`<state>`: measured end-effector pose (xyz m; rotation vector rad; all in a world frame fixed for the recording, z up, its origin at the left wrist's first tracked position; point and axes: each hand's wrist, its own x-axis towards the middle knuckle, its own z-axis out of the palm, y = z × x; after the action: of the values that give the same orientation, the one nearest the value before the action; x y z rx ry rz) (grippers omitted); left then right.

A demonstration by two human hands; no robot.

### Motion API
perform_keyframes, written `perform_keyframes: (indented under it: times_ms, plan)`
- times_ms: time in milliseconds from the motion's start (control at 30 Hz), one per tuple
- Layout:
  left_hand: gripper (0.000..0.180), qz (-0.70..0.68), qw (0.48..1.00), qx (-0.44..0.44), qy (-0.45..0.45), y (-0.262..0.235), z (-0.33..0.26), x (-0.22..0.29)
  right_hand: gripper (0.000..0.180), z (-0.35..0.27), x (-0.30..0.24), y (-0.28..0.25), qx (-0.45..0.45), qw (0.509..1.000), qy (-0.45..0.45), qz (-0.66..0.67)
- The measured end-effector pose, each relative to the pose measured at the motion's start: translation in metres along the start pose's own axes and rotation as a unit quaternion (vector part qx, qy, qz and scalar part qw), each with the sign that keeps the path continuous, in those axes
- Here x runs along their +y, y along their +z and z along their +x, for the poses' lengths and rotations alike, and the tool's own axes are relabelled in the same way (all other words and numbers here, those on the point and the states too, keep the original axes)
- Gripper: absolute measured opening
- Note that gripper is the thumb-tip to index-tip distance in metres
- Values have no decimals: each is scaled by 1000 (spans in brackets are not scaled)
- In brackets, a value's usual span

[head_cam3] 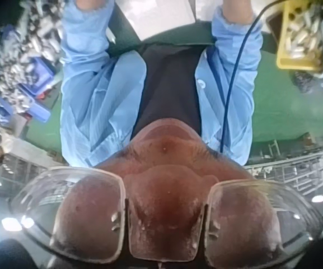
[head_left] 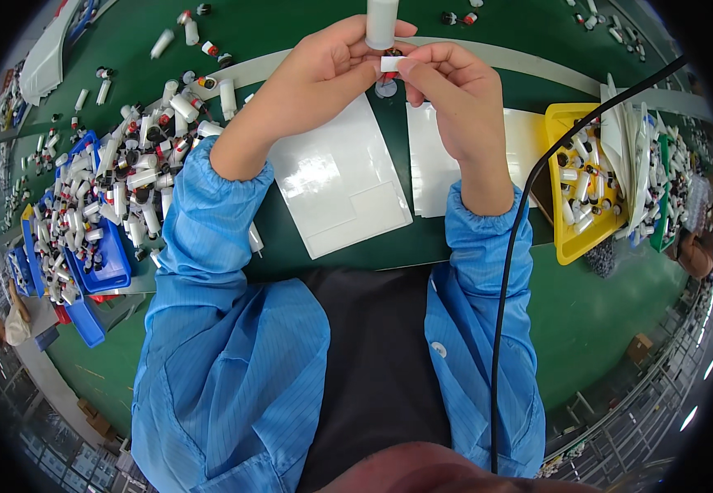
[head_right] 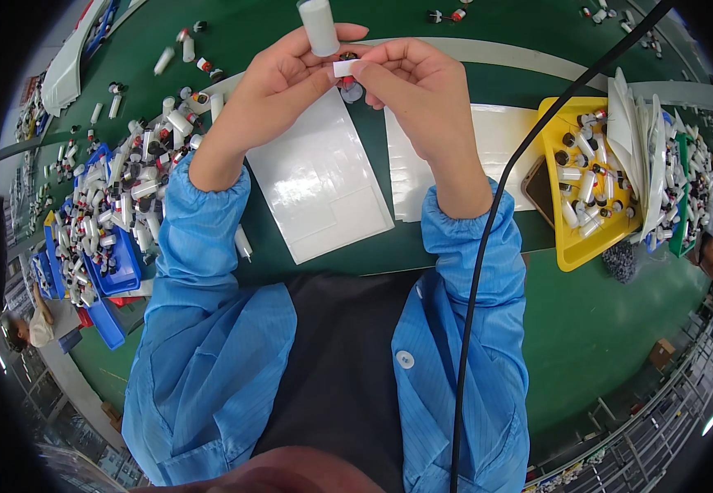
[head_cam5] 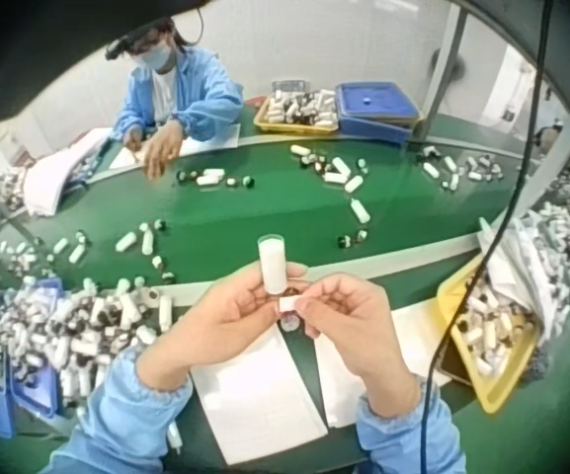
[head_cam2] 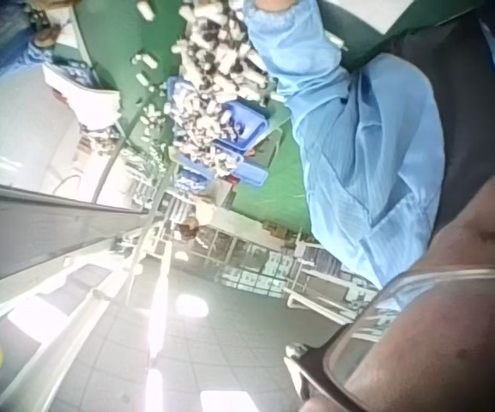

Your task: The worker is manually assembling small cylindrical electronic components by inserting internal pieces and wires.

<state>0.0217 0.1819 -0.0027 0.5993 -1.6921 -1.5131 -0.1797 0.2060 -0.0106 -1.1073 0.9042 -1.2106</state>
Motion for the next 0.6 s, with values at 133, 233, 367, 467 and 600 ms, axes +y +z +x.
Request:
perform_keyframes:
  times_ms: [133,233,367,467,600]
  plan:
    - [43,-29,999,11,-6,4,-3,4,14,-1,-1,4,8,1000,-22,-1]
    - [43,-23,999,27,-26,3,-2,2,15,-4,-3,7,25,999,-18,-8]
    - [42,-23,999,25,-34,-3,-2,6,16,-7,-9,10,28,999,-9,-17]
    - [41,-15,999,26,-23,-3,-2,5,20,-8,-12,9,26,997,-25,-74]
    - [41,-44,999,-7,-21,0,0,9,31,-2,7,-10,3,995,-62,-77]
